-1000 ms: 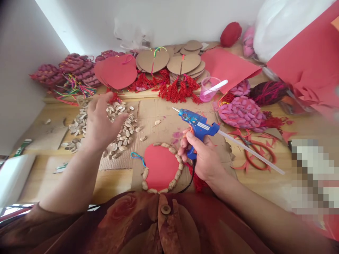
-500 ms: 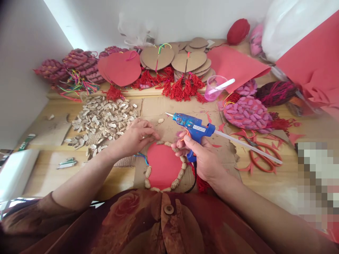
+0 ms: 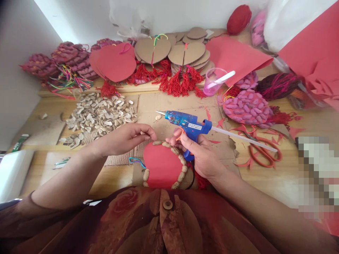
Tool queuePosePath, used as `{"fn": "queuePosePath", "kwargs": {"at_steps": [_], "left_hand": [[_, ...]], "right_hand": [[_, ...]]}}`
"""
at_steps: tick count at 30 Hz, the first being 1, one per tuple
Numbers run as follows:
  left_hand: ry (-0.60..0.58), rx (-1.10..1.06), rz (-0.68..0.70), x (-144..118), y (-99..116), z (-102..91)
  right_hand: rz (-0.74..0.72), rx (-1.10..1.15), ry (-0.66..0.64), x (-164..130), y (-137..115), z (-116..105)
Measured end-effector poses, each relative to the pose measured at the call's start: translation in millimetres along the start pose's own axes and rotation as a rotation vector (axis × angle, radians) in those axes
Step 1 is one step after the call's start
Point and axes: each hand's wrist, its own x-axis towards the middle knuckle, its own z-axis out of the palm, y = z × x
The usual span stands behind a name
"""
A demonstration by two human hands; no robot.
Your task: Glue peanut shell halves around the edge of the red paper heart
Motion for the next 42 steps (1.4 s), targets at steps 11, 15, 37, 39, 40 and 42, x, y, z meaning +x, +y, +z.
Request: {"fn": "queuePosePath", "kwargs": {"at_steps": [11, 15, 37, 39, 40, 42], "left_hand": [[-0.103, -0.282, -0.088, 10, -11, 3.3], [-0.107, -0.281, -0.146, 9, -16, 1.4], [0.822, 0.153, 0.047, -39, -37, -36.8], [0.594, 0.331, 0.068, -47, -32, -24.1], [0.485, 0.363, 0.082, -48, -29, -14.3], [0.348, 0.385, 0.061, -46, -24, 7.2]], "right_hand": [[-0.027, 0.034, -0.015, -2, -7, 4], [-0.009, 0.053, -0.064, -5, -8, 2], [-0.005, 0.015, -0.042, -1, -8, -1], [-0.018, -0.007, -0.034, -2, -9, -1], [-0.023, -0.015, -0.031, -2, -10, -1], [-0.027, -0.026, -0.023, -3, -10, -2]]}}
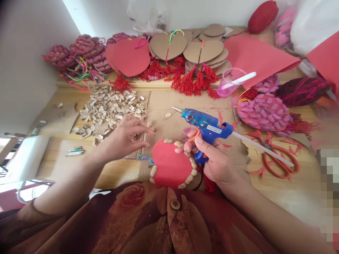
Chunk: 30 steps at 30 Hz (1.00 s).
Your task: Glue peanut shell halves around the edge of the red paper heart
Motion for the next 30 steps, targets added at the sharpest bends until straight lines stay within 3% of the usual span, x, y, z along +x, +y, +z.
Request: {"fn": "queuePosePath", "kwargs": {"at_steps": [4, 6, 10, 13, 23, 30], "left_hand": [[-0.046, 0.076, -0.040, 9, 12, 25.1], [0.061, 0.185, -0.091, 16, 8, 25.1], [0.404, 0.370, -0.155, 18, -9, 9.2], [0.517, 0.388, -0.179, 9, -16, -1.4], [0.437, 0.417, -0.284, -30, -10, -3.2], [0.437, 0.289, -0.317, -45, -19, -15.2]], "right_hand": [[0.000, -0.012, 0.020, 0, 1, 0], [0.001, -0.020, 0.057, 1, 3, 1], [-0.036, -0.043, 0.176, 6, 6, 1], [-0.054, -0.050, 0.197, 9, 7, 1], [-0.062, -0.119, 0.182, 6, 7, 3], [-0.100, -0.272, 0.169, 1, 5, 2]]}}
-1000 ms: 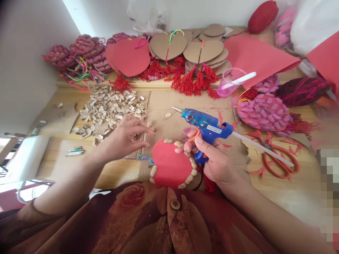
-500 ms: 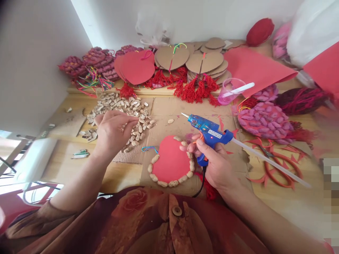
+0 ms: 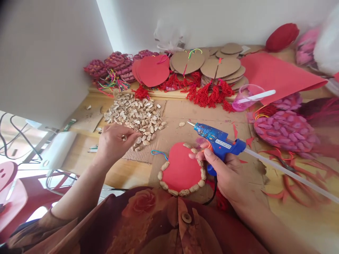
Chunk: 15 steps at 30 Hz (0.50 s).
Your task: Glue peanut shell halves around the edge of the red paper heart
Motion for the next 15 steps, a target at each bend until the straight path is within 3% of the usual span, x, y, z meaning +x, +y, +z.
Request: {"fn": "queuePosePath", "kwargs": {"at_steps": [6, 15], "left_hand": [[0.084, -0.149, -0.115, -2, -4, -4.7], [-0.005, -0.480, -0.255, 6, 4, 14.4]], "right_hand": [[-0.040, -0.011, 0.011, 0, 0, -3], [-0.004, 0.058, 0.004, 0, -4, -1]]}}
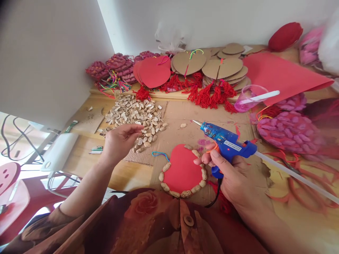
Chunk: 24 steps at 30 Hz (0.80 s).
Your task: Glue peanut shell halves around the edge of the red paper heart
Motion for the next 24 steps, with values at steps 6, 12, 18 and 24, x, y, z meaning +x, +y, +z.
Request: {"fn": "queuePosePath", "kwargs": {"at_steps": [6, 12, 18, 24], "left_hand": [[-0.087, -0.504, -0.269, 1, 10, 8.0], [-0.146, -0.890, -0.426, -3, 25, 8.6], [-0.182, -1.052, -0.510, -5, 32, 5.6], [-0.177, -1.055, -0.519, -9, 35, 4.9]], "right_hand": [[0.077, -0.017, 0.016, 0, 2, -5], [0.075, -0.015, 0.034, -1, -3, -4], [0.073, -0.013, 0.022, -1, 0, -4], [0.084, 0.022, 0.001, -1, -1, -2]]}}
